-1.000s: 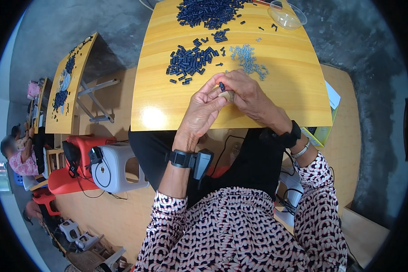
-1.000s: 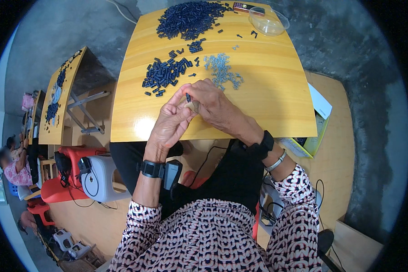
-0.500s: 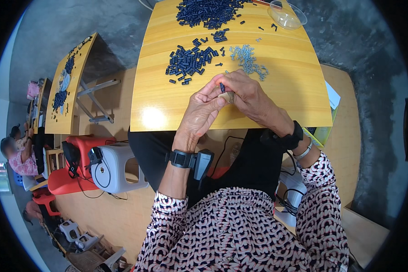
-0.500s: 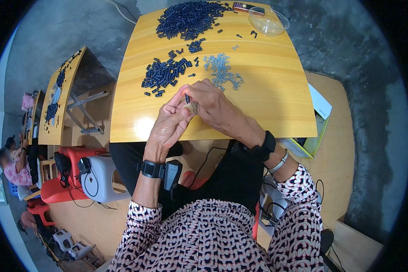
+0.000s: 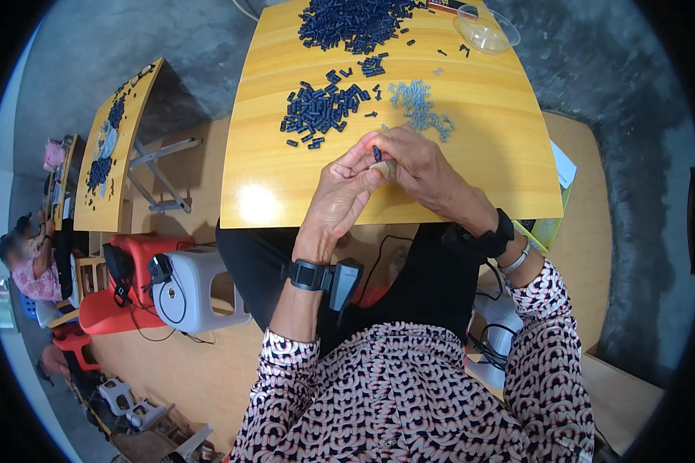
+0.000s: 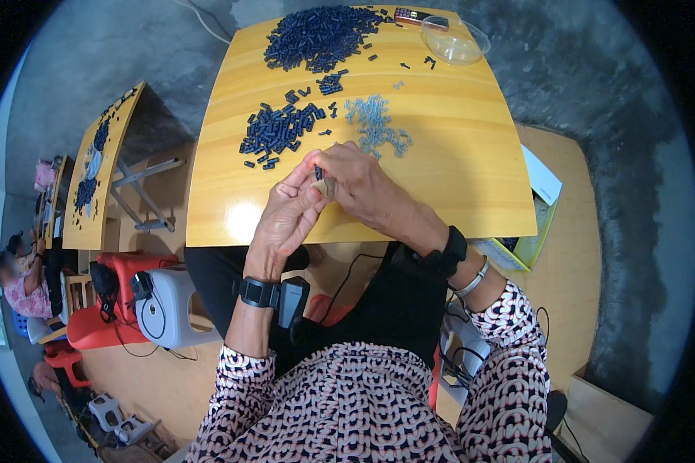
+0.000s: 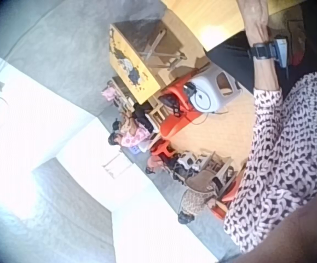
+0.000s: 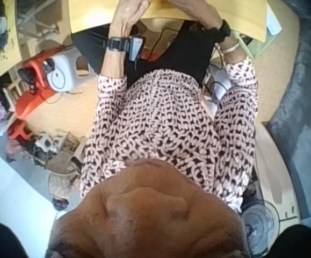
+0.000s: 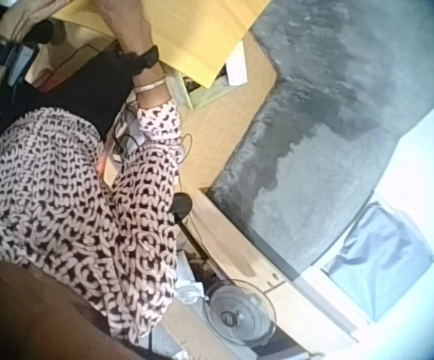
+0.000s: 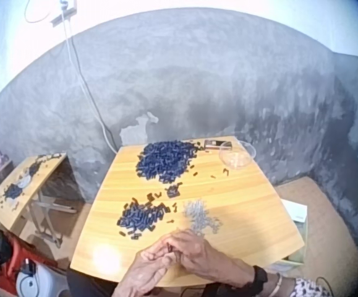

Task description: Assembling small blue plastic tubes with grey plastic connectors.

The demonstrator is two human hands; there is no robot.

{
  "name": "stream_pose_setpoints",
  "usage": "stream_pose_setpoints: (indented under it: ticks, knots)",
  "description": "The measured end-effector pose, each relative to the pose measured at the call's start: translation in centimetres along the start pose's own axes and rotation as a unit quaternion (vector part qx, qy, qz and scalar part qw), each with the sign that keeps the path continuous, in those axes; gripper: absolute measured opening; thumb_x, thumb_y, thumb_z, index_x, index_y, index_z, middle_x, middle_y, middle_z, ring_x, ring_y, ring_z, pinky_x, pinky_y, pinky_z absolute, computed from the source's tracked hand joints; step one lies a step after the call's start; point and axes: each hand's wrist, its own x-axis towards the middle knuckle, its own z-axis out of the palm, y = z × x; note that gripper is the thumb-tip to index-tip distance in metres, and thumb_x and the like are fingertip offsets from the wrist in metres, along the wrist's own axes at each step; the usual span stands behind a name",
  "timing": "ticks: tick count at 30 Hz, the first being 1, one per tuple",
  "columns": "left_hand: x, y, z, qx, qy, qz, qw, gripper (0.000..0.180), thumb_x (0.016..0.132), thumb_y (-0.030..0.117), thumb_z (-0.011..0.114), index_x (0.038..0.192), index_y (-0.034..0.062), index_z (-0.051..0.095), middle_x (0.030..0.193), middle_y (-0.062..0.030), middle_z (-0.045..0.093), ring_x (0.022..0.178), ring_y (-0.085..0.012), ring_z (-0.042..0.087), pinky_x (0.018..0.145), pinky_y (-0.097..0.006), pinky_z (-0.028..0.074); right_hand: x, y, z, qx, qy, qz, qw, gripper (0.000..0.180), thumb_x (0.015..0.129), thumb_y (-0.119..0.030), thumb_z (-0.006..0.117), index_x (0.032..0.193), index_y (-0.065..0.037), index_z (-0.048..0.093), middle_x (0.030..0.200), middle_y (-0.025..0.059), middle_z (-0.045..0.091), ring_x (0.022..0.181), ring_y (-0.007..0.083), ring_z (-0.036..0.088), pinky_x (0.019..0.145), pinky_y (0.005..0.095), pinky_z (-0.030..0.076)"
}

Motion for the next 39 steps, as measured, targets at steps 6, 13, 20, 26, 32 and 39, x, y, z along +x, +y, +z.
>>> stream_pose_setpoints:
  ticks: [6, 13, 20, 26, 32, 39]
  knots:
    - [0.1, -0.1, 0.1, 0.021, 0.0, 0.005, 1.0, 0.056, 0.08, -0.009, 0.061, 0.132, -0.003, 0.039, 0.114, -0.0136, 0.057, 0.104, -0.0155, 0.057, 0.092, -0.023, 0.047, -0.1, 0.0, -0.1, 0.006, -0.013, 0.025, 1.0, 0.01, 0.08, 0.001, 0.05, 0.089, 0.001, 0.049, 0.08, 0.0177, 0.053, 0.074, 0.0345, 0.049, 0.068, 0.04, 0.04]
    - [0.0, -0.1, 0.2, 0.023, 0.008, 0.011, 1.0, 0.056, 0.08, -0.008, 0.062, 0.131, -0.0035, 0.04, 0.111, -0.013, 0.058, 0.101, -0.0151, 0.058, 0.09, -0.023, 0.048, 0.0, 0.1, 0.0, 0.021, -0.014, 0.021, 0.999, 0.01, 0.08, 0.0, 0.05, 0.09, 0.002, 0.049, 0.081, 0.018, 0.053, 0.076, 0.0346, 0.05, 0.069, 0.0405, 0.04]
    - [0.0, 0.0, 0.1, 0.013, 0.013, 0.028, 0.999, 0.052, 0.082, -0.003, 0.063, 0.129, -0.0022, 0.043, 0.106, -0.0107, 0.059, 0.094, -0.0136, 0.059, 0.083, -0.024, 0.051, 0.4, 0.0, 0.2, 0.02, -0.013, 0.008, 1.0, 0.018, 0.081, -0.008, 0.056, 0.097, 0.001, 0.053, 0.084, 0.0184, 0.055, 0.078, 0.0352, 0.051, 0.07, 0.0416, 0.042]
    - [0.1, -0.2, 0.0, 0.02, 0.023, 0.03, 0.999, 0.053, 0.082, -0.004, 0.062, 0.13, -0.001, 0.042, 0.109, -0.0108, 0.059, 0.096, -0.0136, 0.059, 0.085, -0.025, 0.05, 0.3, 0.4, 0.4, 0.025, -0.018, 0.016, 0.999, 0.019, 0.081, -0.009, 0.057, 0.097, 0.0, 0.055, 0.085, 0.0166, 0.057, 0.078, 0.0337, 0.052, 0.069, 0.0402, 0.043]
    - [-0.1, 0.1, 0.4, 0.053, -0.007, 0.026, 0.998, 0.057, 0.081, -0.006, 0.061, 0.133, -0.001, 0.039, 0.111, -0.0113, 0.058, 0.102, -0.0139, 0.057, 0.088, -0.023, 0.048, -0.2, 0.0, 0.6, 0.033, 0.047, -0.013, 0.998, 0.019, 0.081, -0.006, 0.057, 0.099, 0.0, 0.055, 0.085, 0.0141, 0.057, 0.076, 0.0312, 0.051, 0.068, 0.0378, 0.043]
    - [-0.1, 0.3, 0.3, -0.019, -0.064, 0.012, 0.998, 0.054, 0.093, 0.03, 0.05, 0.134, -0.0032, 0.035, 0.113, -0.0117, 0.056, 0.104, -0.0158, 0.055, 0.091, -0.028, 0.046, -1.0, -0.3, 0.2, 0.036, 0.038, -0.011, 0.999, 0.026, 0.081, -0.011, 0.062, 0.103, 0.0, 0.056, 0.091, 0.0115, 0.058, 0.078, 0.0278, 0.052, 0.071, 0.0346, 0.044]
